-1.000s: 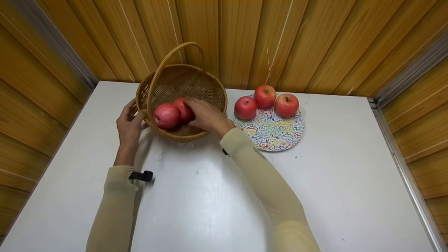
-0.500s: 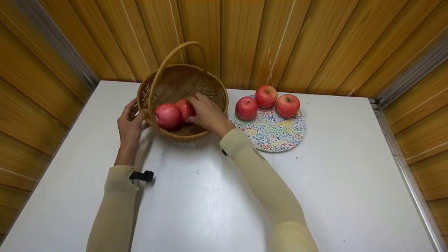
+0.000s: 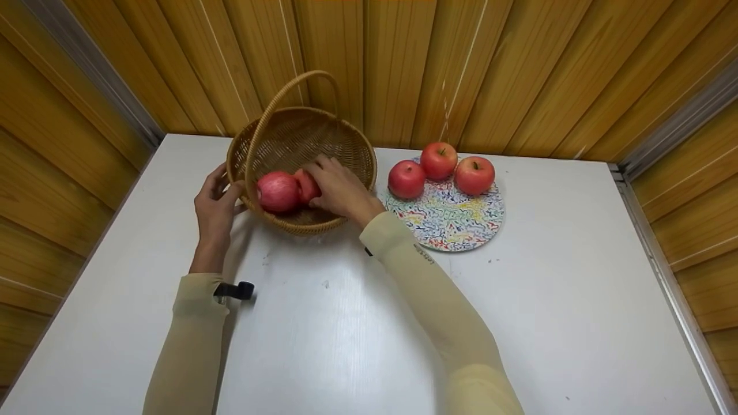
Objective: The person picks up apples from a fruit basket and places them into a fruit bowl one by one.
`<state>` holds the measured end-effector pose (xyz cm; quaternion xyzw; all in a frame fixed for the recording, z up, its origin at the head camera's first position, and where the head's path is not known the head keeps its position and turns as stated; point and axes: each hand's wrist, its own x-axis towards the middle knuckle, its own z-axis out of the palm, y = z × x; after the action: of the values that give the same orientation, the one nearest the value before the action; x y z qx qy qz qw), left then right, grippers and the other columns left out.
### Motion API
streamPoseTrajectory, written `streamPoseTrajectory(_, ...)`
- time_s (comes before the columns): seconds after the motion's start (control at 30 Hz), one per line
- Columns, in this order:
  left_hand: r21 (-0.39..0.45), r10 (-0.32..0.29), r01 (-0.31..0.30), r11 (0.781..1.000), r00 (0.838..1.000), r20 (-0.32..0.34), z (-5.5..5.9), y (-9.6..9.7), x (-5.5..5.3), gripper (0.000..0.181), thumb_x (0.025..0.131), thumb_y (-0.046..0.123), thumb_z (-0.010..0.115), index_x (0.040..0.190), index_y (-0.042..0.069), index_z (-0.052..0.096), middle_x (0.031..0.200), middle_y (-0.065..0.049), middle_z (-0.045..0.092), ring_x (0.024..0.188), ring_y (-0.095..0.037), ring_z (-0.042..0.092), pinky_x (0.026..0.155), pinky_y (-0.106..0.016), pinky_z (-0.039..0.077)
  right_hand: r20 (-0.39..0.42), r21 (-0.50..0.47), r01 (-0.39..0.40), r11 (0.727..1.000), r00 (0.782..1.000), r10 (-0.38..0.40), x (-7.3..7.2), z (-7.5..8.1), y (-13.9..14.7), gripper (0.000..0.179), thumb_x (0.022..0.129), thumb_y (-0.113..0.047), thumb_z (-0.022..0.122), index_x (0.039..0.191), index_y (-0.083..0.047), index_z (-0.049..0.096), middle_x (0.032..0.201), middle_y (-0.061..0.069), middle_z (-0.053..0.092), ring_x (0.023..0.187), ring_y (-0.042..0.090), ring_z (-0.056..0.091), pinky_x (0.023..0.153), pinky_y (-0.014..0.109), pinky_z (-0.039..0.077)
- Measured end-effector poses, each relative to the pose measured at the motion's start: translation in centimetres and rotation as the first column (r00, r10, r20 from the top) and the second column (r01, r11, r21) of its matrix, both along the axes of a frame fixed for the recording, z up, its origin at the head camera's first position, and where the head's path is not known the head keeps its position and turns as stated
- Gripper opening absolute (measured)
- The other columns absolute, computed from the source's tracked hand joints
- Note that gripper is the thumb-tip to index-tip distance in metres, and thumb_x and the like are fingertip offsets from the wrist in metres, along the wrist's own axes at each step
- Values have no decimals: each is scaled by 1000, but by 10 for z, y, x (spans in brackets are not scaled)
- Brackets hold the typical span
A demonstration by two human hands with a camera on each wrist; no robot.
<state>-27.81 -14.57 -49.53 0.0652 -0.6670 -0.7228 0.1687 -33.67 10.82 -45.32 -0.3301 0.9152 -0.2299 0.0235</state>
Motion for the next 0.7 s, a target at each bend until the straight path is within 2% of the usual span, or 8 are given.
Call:
streamPoseTrajectory(0.13, 16, -5, 5, 1000, 1000, 1, 1, 0, 0, 52, 98, 19, 73, 149, 20, 62, 143, -3, 65, 120, -20, 68, 79, -34, 64, 7, 3, 37, 999, 999, -37, 1, 0, 0, 66, 90, -20, 89, 148, -5, 60, 136, 16, 49, 126, 31, 50, 109, 46, 46)
streamPoseTrajectory(0.33, 33, -9, 9, 999, 1000, -4, 1, 0, 0, 53, 98, 19, 73, 150, 19, 62, 143, -3, 66, 120, -20, 68, 80, -34, 63, 49, 15, 32, 999, 998, -32, 2, 1, -1, 69, 88, -19, 90, 145, -2, 55, 142, 15, 52, 129, 31, 52, 111, 46, 46)
streamPoseTrajectory(0.47, 27, -10, 10, 1000, 1000, -9, 1, 0, 0, 54, 98, 19, 74, 150, 19, 61, 143, -4, 65, 122, -21, 68, 81, -34, 63, 97, 9, 38, 999, 995, -39, 2, 1, -1, 72, 87, -18, 90, 144, -3, 49, 139, 15, 55, 125, 31, 57, 109, 46, 47)
streamPoseTrajectory(0.7, 24, -16, 16, 1000, 1000, -12, 3, 1, 0, 55, 98, 18, 74, 151, 18, 60, 142, -4, 66, 120, -21, 68, 84, -38, 64, 47, 114, 12, 993, 999, -17, 1, -3, -1, 89, 85, -18, 92, 159, -3, 44, 156, 18, 47, 143, 37, 44, 116, 53, 41)
